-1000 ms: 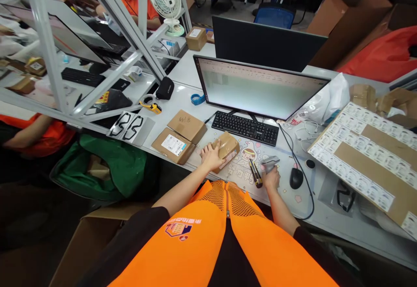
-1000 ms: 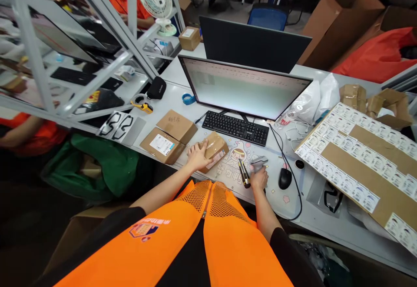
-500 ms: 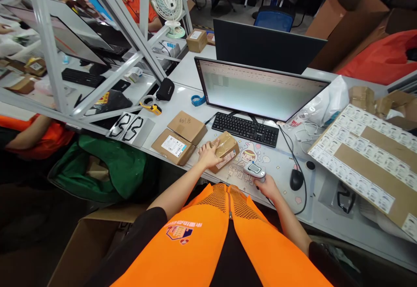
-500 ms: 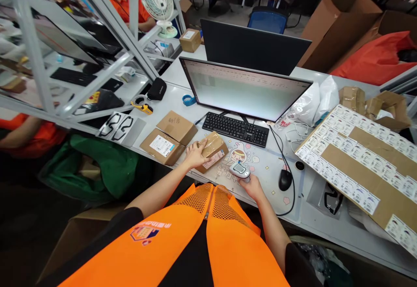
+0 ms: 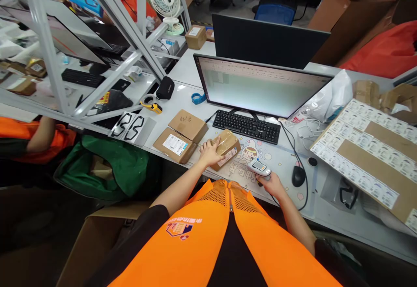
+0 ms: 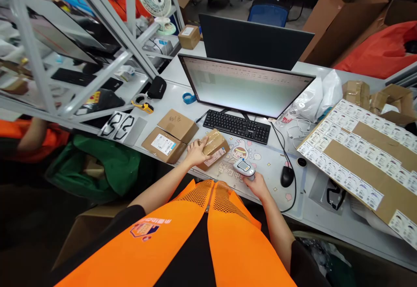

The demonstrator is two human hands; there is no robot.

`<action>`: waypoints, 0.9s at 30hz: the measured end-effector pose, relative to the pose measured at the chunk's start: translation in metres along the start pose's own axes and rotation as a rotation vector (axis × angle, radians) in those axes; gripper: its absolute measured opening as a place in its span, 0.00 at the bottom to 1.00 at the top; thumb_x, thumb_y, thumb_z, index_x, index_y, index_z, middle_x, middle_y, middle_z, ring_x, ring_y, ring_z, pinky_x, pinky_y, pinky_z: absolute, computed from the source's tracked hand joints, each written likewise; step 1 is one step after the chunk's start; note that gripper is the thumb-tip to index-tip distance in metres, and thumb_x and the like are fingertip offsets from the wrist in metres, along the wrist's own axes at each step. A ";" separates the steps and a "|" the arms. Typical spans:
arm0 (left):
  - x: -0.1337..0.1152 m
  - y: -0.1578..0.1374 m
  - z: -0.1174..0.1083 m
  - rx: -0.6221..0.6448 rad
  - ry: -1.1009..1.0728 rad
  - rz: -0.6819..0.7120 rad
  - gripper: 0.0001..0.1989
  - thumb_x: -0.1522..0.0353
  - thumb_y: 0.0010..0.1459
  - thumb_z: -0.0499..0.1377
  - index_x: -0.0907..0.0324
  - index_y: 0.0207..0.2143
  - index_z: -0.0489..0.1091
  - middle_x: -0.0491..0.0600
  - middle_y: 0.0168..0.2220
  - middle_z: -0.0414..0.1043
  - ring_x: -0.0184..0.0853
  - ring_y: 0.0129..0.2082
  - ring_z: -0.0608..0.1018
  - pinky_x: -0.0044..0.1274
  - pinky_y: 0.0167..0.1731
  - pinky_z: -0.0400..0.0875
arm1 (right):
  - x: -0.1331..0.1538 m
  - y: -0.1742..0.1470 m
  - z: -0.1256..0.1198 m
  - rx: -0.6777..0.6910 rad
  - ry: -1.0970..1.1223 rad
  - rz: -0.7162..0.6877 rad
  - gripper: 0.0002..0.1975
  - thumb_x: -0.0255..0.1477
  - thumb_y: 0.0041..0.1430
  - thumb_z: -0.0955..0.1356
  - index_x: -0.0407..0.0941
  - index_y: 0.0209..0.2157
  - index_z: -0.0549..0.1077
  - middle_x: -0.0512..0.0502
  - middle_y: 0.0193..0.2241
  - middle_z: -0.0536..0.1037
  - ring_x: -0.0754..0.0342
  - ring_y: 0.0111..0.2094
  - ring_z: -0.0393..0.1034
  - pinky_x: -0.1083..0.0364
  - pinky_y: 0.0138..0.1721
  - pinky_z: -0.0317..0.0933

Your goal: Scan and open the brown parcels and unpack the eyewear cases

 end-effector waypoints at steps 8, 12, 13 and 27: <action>0.002 0.002 0.003 -0.011 0.000 0.004 0.58 0.43 0.56 0.70 0.47 0.81 0.49 0.66 0.72 0.58 0.63 0.71 0.63 0.45 0.69 0.54 | -0.015 -0.007 -0.003 -0.011 -0.019 0.040 0.27 0.48 0.53 0.72 0.40 0.43 0.84 0.40 0.38 0.87 0.41 0.43 0.79 0.48 0.48 0.72; 0.001 0.000 0.003 -0.007 0.015 -0.001 0.58 0.43 0.56 0.70 0.47 0.81 0.49 0.66 0.73 0.57 0.63 0.72 0.62 0.45 0.69 0.55 | -0.031 0.007 0.001 -0.073 -0.156 0.102 0.29 0.48 0.58 0.71 0.42 0.51 0.82 0.38 0.41 0.87 0.38 0.46 0.80 0.47 0.48 0.71; 0.000 0.000 0.003 -0.003 0.023 -0.005 0.58 0.43 0.57 0.70 0.47 0.81 0.49 0.66 0.73 0.56 0.63 0.72 0.62 0.45 0.68 0.55 | -0.036 0.011 0.002 -0.082 -0.212 0.136 0.29 0.49 0.59 0.70 0.43 0.54 0.81 0.38 0.41 0.87 0.37 0.46 0.80 0.47 0.48 0.70; 0.024 -0.016 0.007 -0.126 0.163 0.240 0.50 0.48 0.60 0.69 0.49 0.80 0.56 0.65 0.71 0.61 0.60 0.68 0.65 0.45 0.68 0.57 | -0.066 0.047 0.025 -0.349 -0.508 0.189 0.44 0.39 0.67 0.66 0.32 0.76 0.54 0.23 0.58 0.77 0.33 0.56 0.77 0.42 0.59 0.69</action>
Point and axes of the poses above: each hand's wrist, its own y-axis towards the middle knuckle, its own z-axis out of the palm, x = y × z, the point moved 1 cm from there along y, towards the middle knuckle
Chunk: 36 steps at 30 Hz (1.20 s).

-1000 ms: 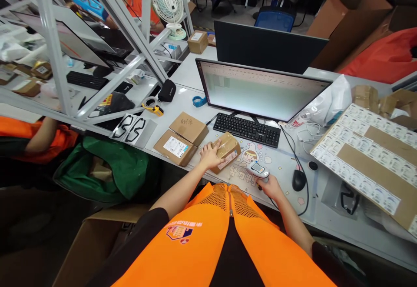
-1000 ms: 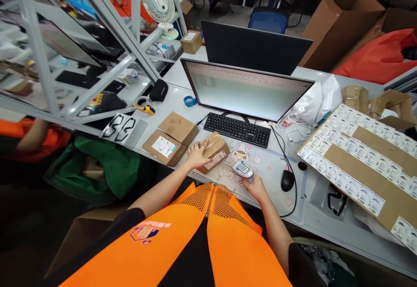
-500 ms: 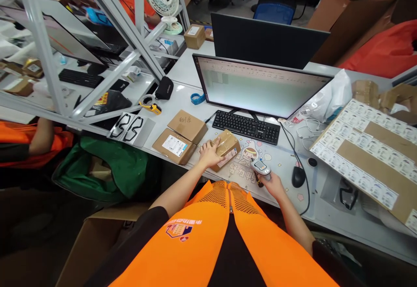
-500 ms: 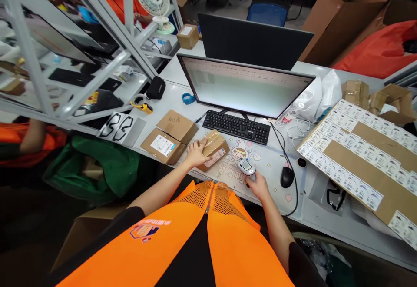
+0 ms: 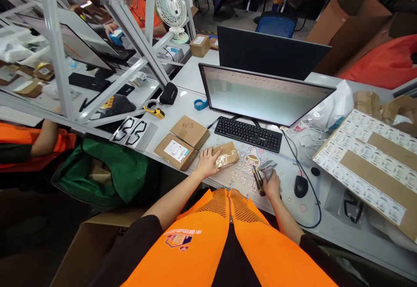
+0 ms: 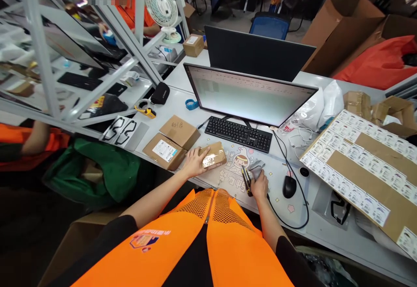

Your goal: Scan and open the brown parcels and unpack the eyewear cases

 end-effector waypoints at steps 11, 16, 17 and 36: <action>0.010 -0.008 0.016 -0.065 -0.024 0.037 0.47 0.53 0.59 0.70 0.51 0.77 0.62 0.67 0.73 0.60 0.62 0.70 0.64 0.50 0.70 0.54 | 0.061 0.089 -0.054 0.014 -0.085 -0.102 0.31 0.32 0.71 0.63 0.36 0.71 0.69 0.27 0.64 0.76 0.36 0.65 0.70 0.44 0.68 0.62; 0.010 -0.008 0.016 -0.066 -0.006 0.033 0.48 0.52 0.58 0.70 0.51 0.77 0.62 0.66 0.72 0.61 0.61 0.70 0.65 0.49 0.70 0.54 | 0.112 0.128 -0.047 0.292 -0.161 0.011 0.30 0.31 0.73 0.65 0.40 0.73 0.67 0.28 0.59 0.81 0.38 0.61 0.77 0.47 0.61 0.67; 0.010 -0.009 0.016 -0.062 -0.001 0.031 0.48 0.53 0.57 0.71 0.51 0.77 0.63 0.66 0.72 0.61 0.61 0.70 0.65 0.49 0.70 0.54 | 0.118 0.132 -0.046 0.315 -0.176 0.031 0.29 0.30 0.73 0.65 0.39 0.71 0.70 0.27 0.58 0.82 0.37 0.61 0.77 0.46 0.60 0.68; 0.043 0.003 -0.012 0.198 -0.005 0.340 0.57 0.55 0.55 0.75 0.41 0.80 0.52 0.57 0.79 0.56 0.65 0.78 0.54 0.64 0.72 0.35 | 0.123 0.027 0.007 0.378 -0.237 0.142 0.35 0.26 0.68 0.68 0.36 0.74 0.63 0.20 0.63 0.75 0.34 0.66 0.71 0.44 0.62 0.66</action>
Point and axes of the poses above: each hand's wrist, its own y-axis towards the middle knuckle, its own z-axis out of the palm, x = y × z, the point moved 1 cm from there along y, towards the middle knuckle
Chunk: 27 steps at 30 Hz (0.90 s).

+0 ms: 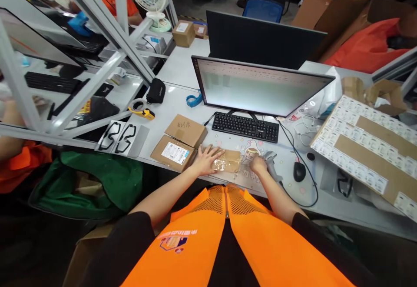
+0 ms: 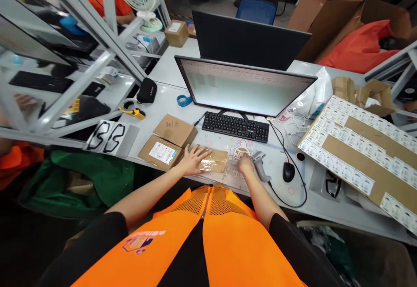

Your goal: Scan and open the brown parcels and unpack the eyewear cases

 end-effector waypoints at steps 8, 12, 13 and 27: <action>0.014 0.008 -0.005 0.054 -0.086 0.132 0.57 0.48 0.56 0.73 0.45 0.81 0.50 0.56 0.81 0.51 0.67 0.78 0.50 0.58 0.71 0.54 | -0.004 -0.027 0.052 -0.316 0.068 0.023 0.31 0.21 0.67 0.61 0.38 0.71 0.66 0.26 0.62 0.74 0.39 0.64 0.68 0.46 0.65 0.59; 0.017 0.006 0.000 0.021 -0.100 0.143 0.58 0.48 0.55 0.74 0.48 0.81 0.51 0.58 0.80 0.52 0.66 0.78 0.52 0.58 0.72 0.51 | -0.024 -0.043 0.060 -0.329 0.066 0.064 0.21 0.28 0.69 0.64 0.37 0.59 0.75 0.27 0.60 0.76 0.38 0.62 0.68 0.44 0.66 0.59; 0.018 0.005 0.001 0.007 -0.110 0.142 0.59 0.48 0.55 0.74 0.49 0.81 0.51 0.59 0.80 0.51 0.66 0.78 0.52 0.58 0.73 0.51 | -0.026 -0.047 0.060 -0.328 0.074 0.064 0.19 0.30 0.70 0.64 0.38 0.57 0.76 0.27 0.59 0.76 0.37 0.61 0.68 0.43 0.66 0.59; 0.044 0.005 0.013 -0.117 -0.241 0.228 0.58 0.51 0.52 0.76 0.61 0.78 0.57 0.65 0.74 0.59 0.58 0.77 0.57 0.45 0.77 0.52 | 0.005 -0.073 0.009 -0.205 0.442 -0.363 0.24 0.33 0.69 0.67 0.43 0.63 0.78 0.37 0.61 0.82 0.41 0.65 0.75 0.44 0.70 0.64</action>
Point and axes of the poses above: each hand's wrist, its own y-axis towards the middle knuckle, its own z-axis out of the palm, x = y × z, the point moved 1 cm from there along y, towards the middle knuckle
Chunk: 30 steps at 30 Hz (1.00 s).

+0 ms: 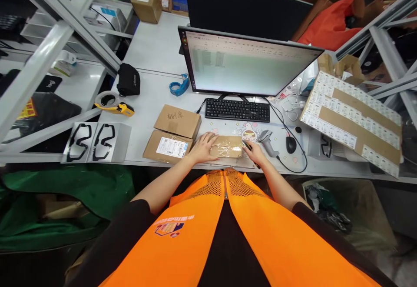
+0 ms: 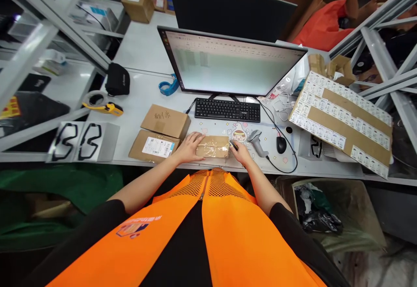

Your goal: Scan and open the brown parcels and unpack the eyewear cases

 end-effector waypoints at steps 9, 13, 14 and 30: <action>0.000 0.001 0.004 -0.026 -0.027 -0.006 0.57 0.51 0.52 0.76 0.57 0.78 0.58 0.63 0.74 0.60 0.59 0.75 0.60 0.46 0.76 0.53 | 0.015 0.004 -0.011 0.067 -0.144 -0.024 0.22 0.31 0.70 0.68 0.43 0.62 0.79 0.39 0.61 0.82 0.41 0.64 0.76 0.46 0.68 0.66; 0.003 0.000 0.004 -0.040 -0.011 -0.021 0.58 0.50 0.51 0.76 0.61 0.77 0.59 0.64 0.73 0.61 0.58 0.74 0.61 0.44 0.76 0.53 | 0.018 -0.010 -0.013 0.148 -0.215 -0.089 0.23 0.32 0.70 0.68 0.46 0.63 0.79 0.40 0.60 0.83 0.40 0.61 0.78 0.46 0.64 0.69; 0.003 -0.001 0.003 -0.040 -0.009 -0.024 0.58 0.50 0.51 0.76 0.60 0.78 0.59 0.64 0.73 0.61 0.58 0.74 0.61 0.44 0.76 0.53 | 0.017 -0.016 -0.012 0.168 -0.222 -0.103 0.24 0.32 0.70 0.68 0.46 0.64 0.79 0.40 0.60 0.83 0.39 0.62 0.78 0.46 0.64 0.70; -0.078 -0.009 -0.036 0.383 -0.562 -0.084 0.34 0.45 0.71 0.57 0.58 0.67 0.75 0.60 0.56 0.83 0.51 0.58 0.82 0.41 0.61 0.75 | -0.017 -0.043 0.013 -0.111 0.252 0.115 0.28 0.44 0.66 0.70 0.42 0.60 0.81 0.35 0.57 0.84 0.39 0.61 0.78 0.40 0.67 0.69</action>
Point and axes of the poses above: each hand's wrist, its own y-axis towards the middle knuckle, its own z-axis out of the palm, x = y × z, the point moved 1 cm from there along y, towards the middle knuckle
